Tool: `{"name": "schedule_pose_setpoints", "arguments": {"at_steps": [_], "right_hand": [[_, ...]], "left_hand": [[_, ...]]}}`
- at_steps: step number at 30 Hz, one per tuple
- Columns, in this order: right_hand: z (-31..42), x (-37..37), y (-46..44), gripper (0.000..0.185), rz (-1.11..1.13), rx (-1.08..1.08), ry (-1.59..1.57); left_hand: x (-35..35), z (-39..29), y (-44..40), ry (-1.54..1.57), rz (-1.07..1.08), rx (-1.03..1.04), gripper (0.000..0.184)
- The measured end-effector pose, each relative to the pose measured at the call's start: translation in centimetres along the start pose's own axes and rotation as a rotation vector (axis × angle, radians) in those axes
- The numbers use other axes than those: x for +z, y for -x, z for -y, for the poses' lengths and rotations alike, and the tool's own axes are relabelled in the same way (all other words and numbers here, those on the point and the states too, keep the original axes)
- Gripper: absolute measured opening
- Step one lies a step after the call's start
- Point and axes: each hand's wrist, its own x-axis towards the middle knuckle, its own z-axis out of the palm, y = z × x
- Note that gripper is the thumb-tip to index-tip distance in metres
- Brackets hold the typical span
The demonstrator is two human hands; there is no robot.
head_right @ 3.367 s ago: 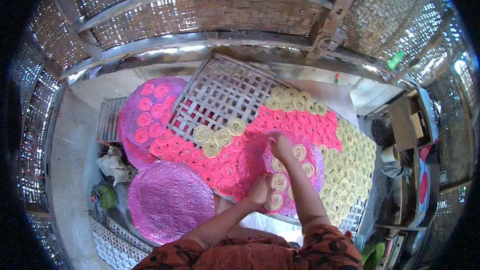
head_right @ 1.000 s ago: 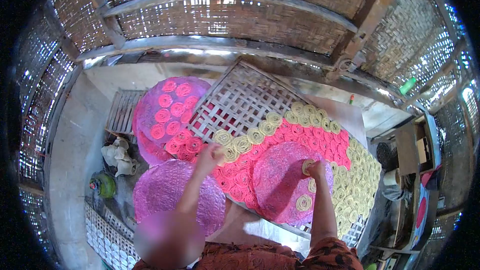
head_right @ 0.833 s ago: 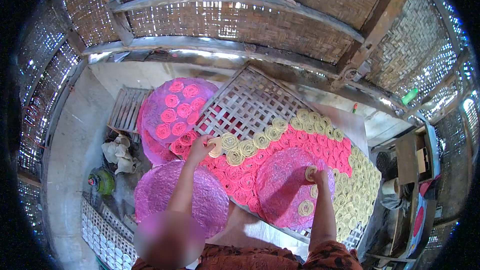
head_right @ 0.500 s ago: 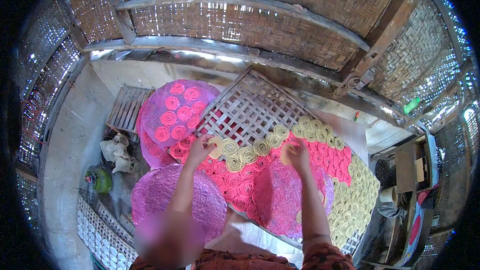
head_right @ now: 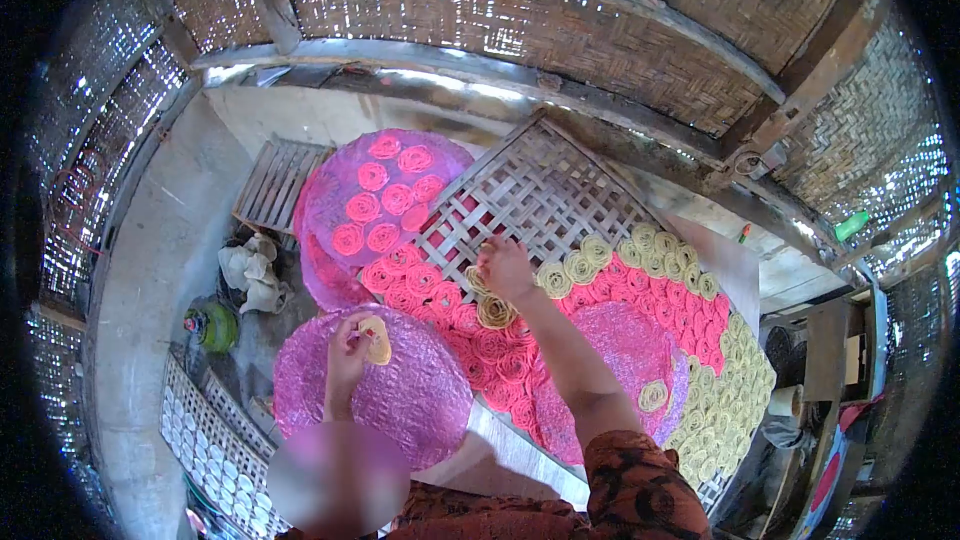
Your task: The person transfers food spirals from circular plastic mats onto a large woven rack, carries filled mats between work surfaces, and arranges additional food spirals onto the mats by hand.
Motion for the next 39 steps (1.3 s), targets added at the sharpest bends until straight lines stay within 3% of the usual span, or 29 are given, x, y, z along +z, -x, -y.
{"name": "schedule_pose_setpoints", "arguments": {"at_steps": [1, 6, 8, 9, 11, 14, 16, 18, 20, 22, 23, 24, 26, 28, 30, 31, 32, 34, 35, 36, 38, 39], "right_hand": [[-0.6, -0.2, -0.4, 0.011, 0.099, 0.002, -0.044], [1.3, -5.6, 0.1, 0.011, 0.047, -0.045, -0.192], [1.8, -6.3, 0.2, 0.011, 0.089, 0.016, -0.476], [1.9, -6.2, 0.2, 0.011, 0.091, 0.014, -0.471], [1.8, -5.2, -0.1, 0.013, 0.093, 0.103, -0.775], [0.5, -2.8, -0.2, 0.018, 0.101, 0.151, -0.869], [-0.2, -1.4, 0.9, 0.016, 0.158, 0.220, -0.784], [-0.2, -1.1, 1.6, 0.018, -0.030, 0.024, -0.121], [-0.6, -2.1, 1.6, 0.028, -0.091, 0.017, -0.248], [-1.0, -3.2, 1.9, 0.037, -0.250, 0.213, -0.507], [-2.1, -2.1, 1.6, 0.042, -0.236, 0.246, -0.814], [-3.0, -1.0, 1.6, 0.042, -0.240, 0.245, -0.809], [-3.8, 0.5, 1.6, 0.043, -0.117, 0.333, -1.142], [-3.8, 1.0, 2.2, 0.044, -0.052, 0.347, -0.976], [-2.8, 0.0, 2.8, 0.044, 0.033, 0.110, -0.232], [-2.2, -0.7, 3.2, 0.046, -0.161, -0.037, -0.058], [-0.8, -2.6, 3.4, 0.046, -0.164, -0.032, -0.057], [3.2, -7.8, 3.6, 0.048, 0.220, 0.389, -1.388], [4.3, -9.9, 3.6, 0.042, 0.353, 0.492, -1.653], [3.4, -10.3, 3.5, 0.042, 0.343, 0.498, -1.652], [0.1, -10.7, 2.9, 0.044, 0.178, 0.323, -1.228], [-2.1, -9.6, 2.1, 0.037, 0.030, 0.339, -1.110]], "left_hand": [[-0.4, 0.7, 0.5, 0.016, -0.016, 0.030, 0.030], [-2.1, 1.7, 1.9, 0.075, 0.000, -0.032, 0.034], [-2.1, 1.7, 1.9, 0.045, -0.031, 0.003, 0.029], [-2.2, 1.6, 1.9, 0.050, -0.032, 0.003, 0.029], [-2.3, 1.2, 2.0, 0.078, -0.032, -0.001, 0.029], [-2.5, 1.9, 1.8, 0.029, -0.045, 0.035, 0.029], [-2.3, 1.0, 2.0, 0.063, -0.031, 0.017, 0.030], [-2.0, 0.8, 1.8, 0.098, -0.014, 0.004, 0.030], [-1.3, 1.8, 1.5, 0.081, 0.017, 0.039, 0.032], [-0.6, 2.0, 1.3, 0.083, 0.053, 0.006, 0.032], [-0.1, 1.9, 1.2, 0.080, 0.086, -0.017, 0.033], [0.6, 2.1, 1.1, 0.084, 0.088, -0.013, 0.033], [2.2, 2.3, 0.4, 0.170, 0.124, -0.027, 0.035], [3.7, 1.8, -0.4, 0.128, 0.165, 0.049, 0.035], [5.7, 1.2, -1.4, 0.174, 0.224, -0.016, 0.035], [6.6, -0.4, -1.8, 0.182, 0.246, -0.099, 0.032], [8.0, -0.9, -2.5, 0.180, 0.252, -0.098, 0.032], [10.9, -1.6, -3.7, 0.426, 0.288, 0.100, 0.041], [12.2, -2.2, -4.0, 0.430, 0.297, 0.096, 0.041], [13.4, -3.0, -4.5, 0.502, 0.294, 0.039, 0.043], [14.6, -3.5, -4.8, 0.580, 0.291, -0.011, 0.046], [14.9, -3.4, -4.4, 0.532, 0.228, 0.014, 0.048]]}}
